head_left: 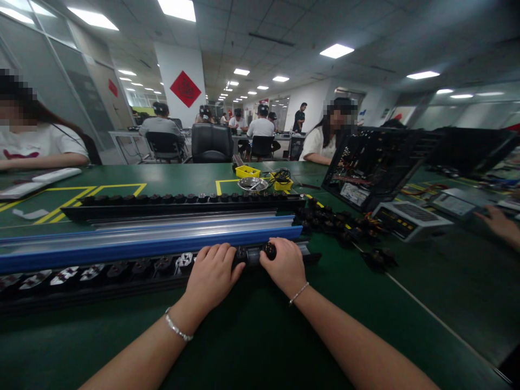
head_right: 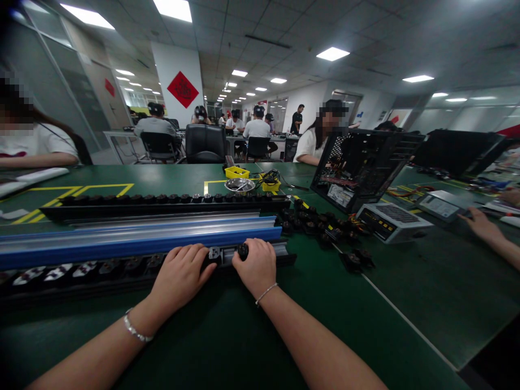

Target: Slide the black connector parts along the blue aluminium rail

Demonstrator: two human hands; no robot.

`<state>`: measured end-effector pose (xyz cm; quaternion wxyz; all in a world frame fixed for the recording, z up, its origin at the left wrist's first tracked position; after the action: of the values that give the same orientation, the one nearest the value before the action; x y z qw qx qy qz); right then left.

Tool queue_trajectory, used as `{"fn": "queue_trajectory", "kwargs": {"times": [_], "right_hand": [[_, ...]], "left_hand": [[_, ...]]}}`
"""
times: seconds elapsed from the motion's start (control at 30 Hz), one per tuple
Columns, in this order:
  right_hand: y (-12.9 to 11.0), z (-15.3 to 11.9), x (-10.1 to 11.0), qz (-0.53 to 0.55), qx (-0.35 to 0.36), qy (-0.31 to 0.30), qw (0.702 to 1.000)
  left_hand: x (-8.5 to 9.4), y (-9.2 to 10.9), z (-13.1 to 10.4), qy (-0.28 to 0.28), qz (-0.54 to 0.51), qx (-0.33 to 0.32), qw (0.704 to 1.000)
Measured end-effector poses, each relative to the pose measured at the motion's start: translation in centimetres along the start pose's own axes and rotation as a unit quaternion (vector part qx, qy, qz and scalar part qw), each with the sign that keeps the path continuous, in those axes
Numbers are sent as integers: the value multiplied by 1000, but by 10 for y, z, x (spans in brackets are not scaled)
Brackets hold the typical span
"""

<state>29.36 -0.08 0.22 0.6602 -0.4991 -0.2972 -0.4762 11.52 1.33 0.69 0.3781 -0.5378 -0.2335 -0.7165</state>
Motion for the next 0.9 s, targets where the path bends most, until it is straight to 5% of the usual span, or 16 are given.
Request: {"fn": "queue_trajectory", "kwargs": {"times": [0.9], "right_hand": [[5,2,2,5,-23,-19,1000]], "left_hand": [[1,0,0,-6,3,-1,1000]]}}
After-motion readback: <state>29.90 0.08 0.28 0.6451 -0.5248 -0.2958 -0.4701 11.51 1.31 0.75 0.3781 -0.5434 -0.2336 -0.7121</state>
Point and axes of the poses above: each hand's wrist, its own z-axis towards the middle knuckle, its own x-axis out of the back of the hand, y = z × x, the point moved 2 cm from there along z, towards the middle knuckle, and after that the axes turned 14 degrees about -y, right-handed, at the moved point
